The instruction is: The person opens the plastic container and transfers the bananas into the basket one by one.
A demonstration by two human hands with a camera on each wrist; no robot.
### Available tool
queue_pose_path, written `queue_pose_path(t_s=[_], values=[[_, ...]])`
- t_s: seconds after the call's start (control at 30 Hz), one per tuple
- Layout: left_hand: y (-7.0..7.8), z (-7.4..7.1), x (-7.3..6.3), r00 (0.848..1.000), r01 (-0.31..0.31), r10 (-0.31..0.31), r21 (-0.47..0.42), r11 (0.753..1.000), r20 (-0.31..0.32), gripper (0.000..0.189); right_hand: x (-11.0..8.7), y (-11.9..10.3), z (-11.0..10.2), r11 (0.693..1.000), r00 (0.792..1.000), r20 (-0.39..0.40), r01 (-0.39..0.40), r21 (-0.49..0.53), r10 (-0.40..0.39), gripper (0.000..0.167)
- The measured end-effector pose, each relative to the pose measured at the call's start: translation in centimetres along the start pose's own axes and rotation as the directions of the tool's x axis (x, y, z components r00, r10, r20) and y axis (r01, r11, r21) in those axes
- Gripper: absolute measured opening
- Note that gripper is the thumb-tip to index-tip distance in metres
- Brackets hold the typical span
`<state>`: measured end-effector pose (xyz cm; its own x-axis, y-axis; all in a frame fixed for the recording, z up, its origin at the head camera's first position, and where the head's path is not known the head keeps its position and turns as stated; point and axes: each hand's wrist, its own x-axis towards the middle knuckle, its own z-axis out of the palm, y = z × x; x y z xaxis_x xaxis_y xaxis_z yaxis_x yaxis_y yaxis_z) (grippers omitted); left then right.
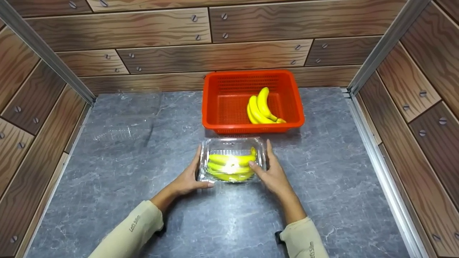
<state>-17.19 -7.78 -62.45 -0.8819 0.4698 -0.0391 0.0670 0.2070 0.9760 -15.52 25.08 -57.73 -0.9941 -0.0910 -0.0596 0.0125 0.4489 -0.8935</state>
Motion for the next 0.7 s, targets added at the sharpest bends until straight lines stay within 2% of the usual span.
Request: queue_pose_path(t_s=[0.1, 0.17, 0.23, 0.3, 0.43, 0.53, 0.63, 0.7], values=[[0.0, 0.0, -0.1, 1.0, -0.002, 0.002, -0.005, 1.0, -0.002, 0.151, -0.1, -0.4, 0.2, 0.986, 0.992, -0.071, 0.095, -0.141, -0.106, 0.098], [0.0, 0.0, -0.1, 1.0, 0.002, -0.002, -0.003, 1.0, -0.003, 0.15, 0.0, -0.9, 0.5, 0.96, 0.978, -0.087, 0.167, -0.223, -0.191, 0.098], [0.0, 0.1, 0.0, 1.0, 0.005, -0.005, 0.004, 1.0, -0.008, 0.148, 0.0, -1.5, 0.8, 0.925, 0.962, -0.057, 0.24, -0.295, -0.268, 0.1], [0.0, 0.1, 0.0, 1.0, 0.005, -0.005, 0.007, 1.0, -0.008, 0.145, 0.1, -2.1, 1.2, 0.882, 0.949, 0.011, 0.296, -0.366, -0.314, 0.102], [-0.1, 0.3, 0.1, 1.0, -0.001, 0.001, -0.005, 1.0, -0.008, 0.144, 0.4, -3.6, 1.6, 0.789, 0.933, 0.178, 0.36, -0.499, -0.313, 0.103], [-0.1, 0.3, 0.1, 1.0, -0.006, 0.005, -0.018, 1.0, -0.008, 0.145, 1.0, -4.5, 1.9, 0.724, 0.917, 0.267, 0.398, -0.563, -0.296, 0.101], [0.0, 0.2, 0.1, 1.0, -0.01, 0.01, -0.02, 1.0, -0.006, 0.144, 1.7, -5.0, 2.1, 0.678, 0.903, 0.314, 0.429, -0.597, -0.295, 0.102], [0.0, 0.2, 0.0, 1.0, -0.009, 0.009, -0.017, 1.0, -0.002, 0.145, 2.0, -5.1, 2.2, 0.668, 0.898, 0.333, 0.436, -0.603, -0.286, 0.103]])
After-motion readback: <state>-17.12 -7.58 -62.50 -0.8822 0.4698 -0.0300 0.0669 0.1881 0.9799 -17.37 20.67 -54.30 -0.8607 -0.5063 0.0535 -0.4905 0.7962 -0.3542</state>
